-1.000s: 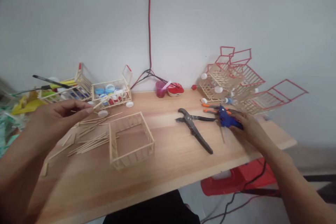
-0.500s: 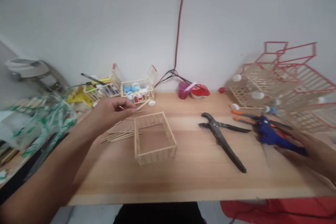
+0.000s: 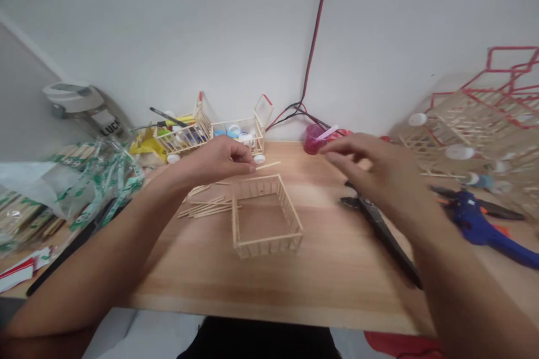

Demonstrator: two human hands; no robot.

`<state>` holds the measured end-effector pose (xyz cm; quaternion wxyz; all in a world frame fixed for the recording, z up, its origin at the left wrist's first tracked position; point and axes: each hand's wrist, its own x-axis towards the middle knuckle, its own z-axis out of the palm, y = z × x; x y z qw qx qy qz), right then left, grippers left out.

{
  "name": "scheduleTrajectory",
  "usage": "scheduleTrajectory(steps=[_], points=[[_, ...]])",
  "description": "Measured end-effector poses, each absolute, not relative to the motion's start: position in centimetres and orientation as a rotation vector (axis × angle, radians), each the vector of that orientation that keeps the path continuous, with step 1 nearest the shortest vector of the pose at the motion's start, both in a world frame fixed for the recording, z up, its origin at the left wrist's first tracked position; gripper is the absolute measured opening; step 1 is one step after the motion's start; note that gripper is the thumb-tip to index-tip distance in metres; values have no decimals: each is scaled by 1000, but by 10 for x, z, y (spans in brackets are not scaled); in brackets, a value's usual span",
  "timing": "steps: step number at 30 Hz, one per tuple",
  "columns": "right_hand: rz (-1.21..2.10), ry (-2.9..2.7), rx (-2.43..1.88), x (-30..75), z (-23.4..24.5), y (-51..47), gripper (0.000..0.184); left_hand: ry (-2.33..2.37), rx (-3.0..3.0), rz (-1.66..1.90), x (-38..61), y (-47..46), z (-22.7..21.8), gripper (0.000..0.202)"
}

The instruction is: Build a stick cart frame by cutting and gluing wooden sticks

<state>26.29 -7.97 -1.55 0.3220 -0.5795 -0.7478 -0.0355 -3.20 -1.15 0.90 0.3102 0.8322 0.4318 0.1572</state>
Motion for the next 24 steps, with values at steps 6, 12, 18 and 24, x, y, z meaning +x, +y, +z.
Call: scheduleTrajectory(steps=[6, 12, 18, 24], points=[[184, -1986, -1323, 196, -24, -46, 17, 1132, 2251, 410, -30, -6, 7, 12], [363, -1971, -1338, 203, -39, -41, 15, 1117, 2272, 391, -26, -3, 3, 15], [474, -1951, -1399, 201, -42, -34, 17, 1122, 2275, 425, -24, -2, -3, 21], [491, -1934, -1450, 207, -50, -34, 22, 1102, 2268, 552, -28, -1, -3, 17]])
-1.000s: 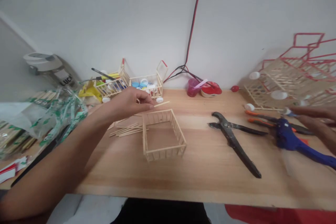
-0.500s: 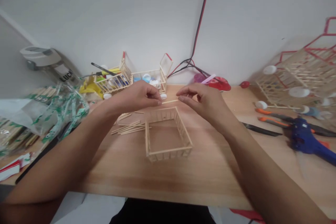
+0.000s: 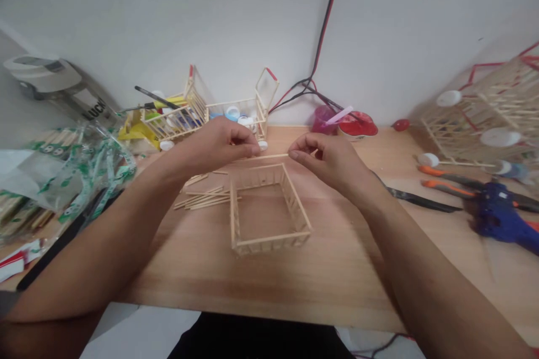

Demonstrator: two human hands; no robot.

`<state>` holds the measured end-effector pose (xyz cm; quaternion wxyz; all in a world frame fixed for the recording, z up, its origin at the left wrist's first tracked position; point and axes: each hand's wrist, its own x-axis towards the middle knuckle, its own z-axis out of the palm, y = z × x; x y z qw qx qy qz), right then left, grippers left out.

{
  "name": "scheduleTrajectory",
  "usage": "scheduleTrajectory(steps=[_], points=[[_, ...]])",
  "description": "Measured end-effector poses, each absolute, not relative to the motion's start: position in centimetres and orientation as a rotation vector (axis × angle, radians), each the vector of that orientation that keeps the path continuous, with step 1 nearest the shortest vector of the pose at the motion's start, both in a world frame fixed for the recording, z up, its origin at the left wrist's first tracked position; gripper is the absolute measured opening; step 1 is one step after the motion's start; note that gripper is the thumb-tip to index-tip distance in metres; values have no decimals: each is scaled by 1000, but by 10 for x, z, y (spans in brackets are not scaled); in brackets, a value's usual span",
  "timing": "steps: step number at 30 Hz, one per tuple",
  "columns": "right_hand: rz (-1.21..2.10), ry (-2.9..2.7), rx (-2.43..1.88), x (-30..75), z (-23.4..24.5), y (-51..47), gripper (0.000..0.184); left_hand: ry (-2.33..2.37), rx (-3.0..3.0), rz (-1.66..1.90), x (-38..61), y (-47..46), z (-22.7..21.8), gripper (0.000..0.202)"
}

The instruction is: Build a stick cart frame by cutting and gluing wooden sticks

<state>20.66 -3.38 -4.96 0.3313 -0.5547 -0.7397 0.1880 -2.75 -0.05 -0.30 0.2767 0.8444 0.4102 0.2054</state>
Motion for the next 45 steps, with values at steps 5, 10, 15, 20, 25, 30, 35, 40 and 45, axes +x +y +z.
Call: scheduleTrajectory(steps=[5, 10, 15, 20, 25, 30, 35, 40, 45], points=[[522, -1919, -1485, 212, -61, -32, 30, 1134, 2143, 677, -54, -7, -7, 14], [502, -1915, -1553, 209, -61, -34, 37, 1195, 1898, 853, -77, -23, -32, 7], [461, -1855, -1594, 201, -57, -39, 37, 1283, 1759, 1002, -82, -33, -57, 10], [420, -1837, -1598, 196, -56, -41, 32, 1261, 1729, 1053, -82, -33, -64, 9], [469, -1787, -1559, 197, -60, -41, 28, 1227, 1761, 1058, -83, -32, -67, 9], [564, -1689, -1540, 194, -64, -41, 23, 1229, 1764, 1065, -83, -32, -67, 9], [567, -1699, -1562, 190, -66, -41, 27, 1221, 1763, 1051, -83, -33, -66, 8], [564, -1705, -1548, 189, -66, -42, 27, 1213, 1791, 1049, -84, -34, -65, 8], [567, -1714, -1559, 188, -66, -42, 28, 1208, 1813, 1033, -83, -37, -63, 7]])
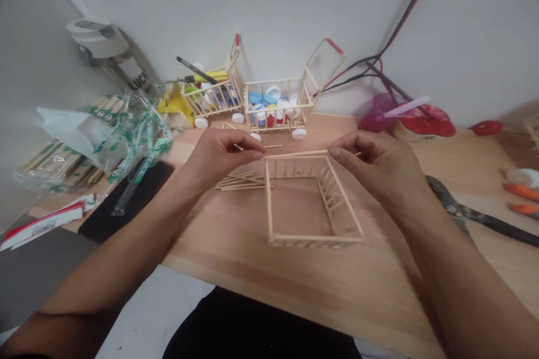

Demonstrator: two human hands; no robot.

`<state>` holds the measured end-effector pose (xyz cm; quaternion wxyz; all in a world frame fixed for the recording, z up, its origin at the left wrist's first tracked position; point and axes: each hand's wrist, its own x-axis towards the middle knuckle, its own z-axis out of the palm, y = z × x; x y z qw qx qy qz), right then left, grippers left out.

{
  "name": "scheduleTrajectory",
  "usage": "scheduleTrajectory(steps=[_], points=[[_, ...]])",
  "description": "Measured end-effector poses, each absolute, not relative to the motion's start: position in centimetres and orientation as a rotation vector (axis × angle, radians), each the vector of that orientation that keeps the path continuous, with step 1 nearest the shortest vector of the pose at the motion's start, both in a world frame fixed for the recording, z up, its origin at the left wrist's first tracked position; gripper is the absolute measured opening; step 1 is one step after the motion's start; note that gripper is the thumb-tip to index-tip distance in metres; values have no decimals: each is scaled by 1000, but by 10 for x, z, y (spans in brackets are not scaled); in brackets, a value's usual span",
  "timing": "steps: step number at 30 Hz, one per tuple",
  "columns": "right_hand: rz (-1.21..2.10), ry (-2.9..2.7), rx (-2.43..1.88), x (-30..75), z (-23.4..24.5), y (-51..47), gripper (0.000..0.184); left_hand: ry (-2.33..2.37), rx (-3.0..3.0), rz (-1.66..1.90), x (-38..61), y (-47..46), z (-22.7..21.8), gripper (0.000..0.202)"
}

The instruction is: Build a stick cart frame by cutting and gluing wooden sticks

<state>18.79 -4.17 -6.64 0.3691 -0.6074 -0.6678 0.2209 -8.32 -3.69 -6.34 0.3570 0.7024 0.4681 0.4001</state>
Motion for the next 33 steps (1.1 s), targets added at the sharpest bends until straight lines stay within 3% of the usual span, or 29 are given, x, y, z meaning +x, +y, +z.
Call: scheduleTrajectory(steps=[33], points=[[638, -1737, -1506, 194, -66, -41, 30, 1315, 1904, 992, -77, -40, -63, 7]])
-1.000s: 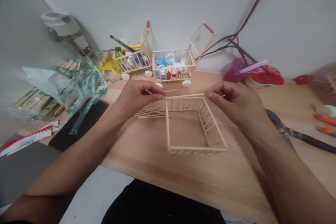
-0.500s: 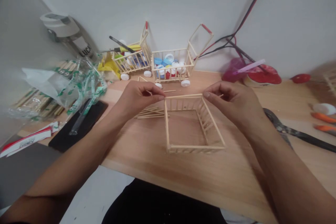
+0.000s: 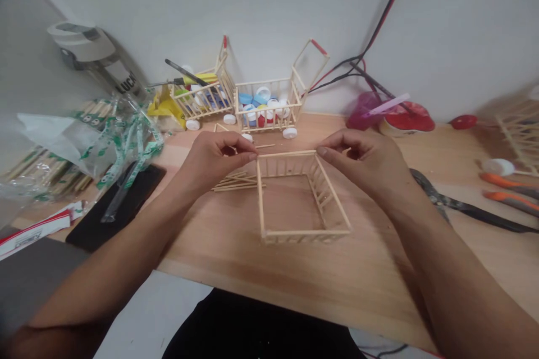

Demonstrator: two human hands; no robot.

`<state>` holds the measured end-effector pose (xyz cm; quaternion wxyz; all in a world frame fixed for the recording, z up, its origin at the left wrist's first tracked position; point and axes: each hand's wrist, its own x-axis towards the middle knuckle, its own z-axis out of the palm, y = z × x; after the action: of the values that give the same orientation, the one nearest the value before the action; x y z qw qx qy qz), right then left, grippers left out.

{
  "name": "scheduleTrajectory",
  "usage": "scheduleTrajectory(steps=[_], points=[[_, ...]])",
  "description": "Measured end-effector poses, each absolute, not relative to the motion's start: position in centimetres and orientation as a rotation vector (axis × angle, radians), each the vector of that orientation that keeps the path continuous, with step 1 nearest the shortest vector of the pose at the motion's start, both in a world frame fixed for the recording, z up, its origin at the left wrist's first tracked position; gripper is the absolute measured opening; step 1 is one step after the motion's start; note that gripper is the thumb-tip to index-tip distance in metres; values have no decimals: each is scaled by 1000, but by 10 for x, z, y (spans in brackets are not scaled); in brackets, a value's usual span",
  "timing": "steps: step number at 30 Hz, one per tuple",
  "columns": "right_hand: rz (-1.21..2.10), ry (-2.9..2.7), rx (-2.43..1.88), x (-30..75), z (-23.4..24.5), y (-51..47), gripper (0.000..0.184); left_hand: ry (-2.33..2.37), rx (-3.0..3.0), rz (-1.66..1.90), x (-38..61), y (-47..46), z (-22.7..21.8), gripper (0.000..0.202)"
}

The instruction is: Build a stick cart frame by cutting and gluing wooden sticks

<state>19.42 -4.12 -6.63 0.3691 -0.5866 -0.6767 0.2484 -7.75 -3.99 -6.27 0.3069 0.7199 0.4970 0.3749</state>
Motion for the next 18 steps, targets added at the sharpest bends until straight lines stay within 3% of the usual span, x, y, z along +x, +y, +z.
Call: scheduleTrajectory(steps=[8, 18], points=[[565, -1796, -1484, 197, -65, -40, 21, 1341, 1900, 981, -76, -41, -60, 8], [242, -1873, -1412, 197, -63, -42, 12, 1360, 1987, 974, -74, -41, -58, 7]])
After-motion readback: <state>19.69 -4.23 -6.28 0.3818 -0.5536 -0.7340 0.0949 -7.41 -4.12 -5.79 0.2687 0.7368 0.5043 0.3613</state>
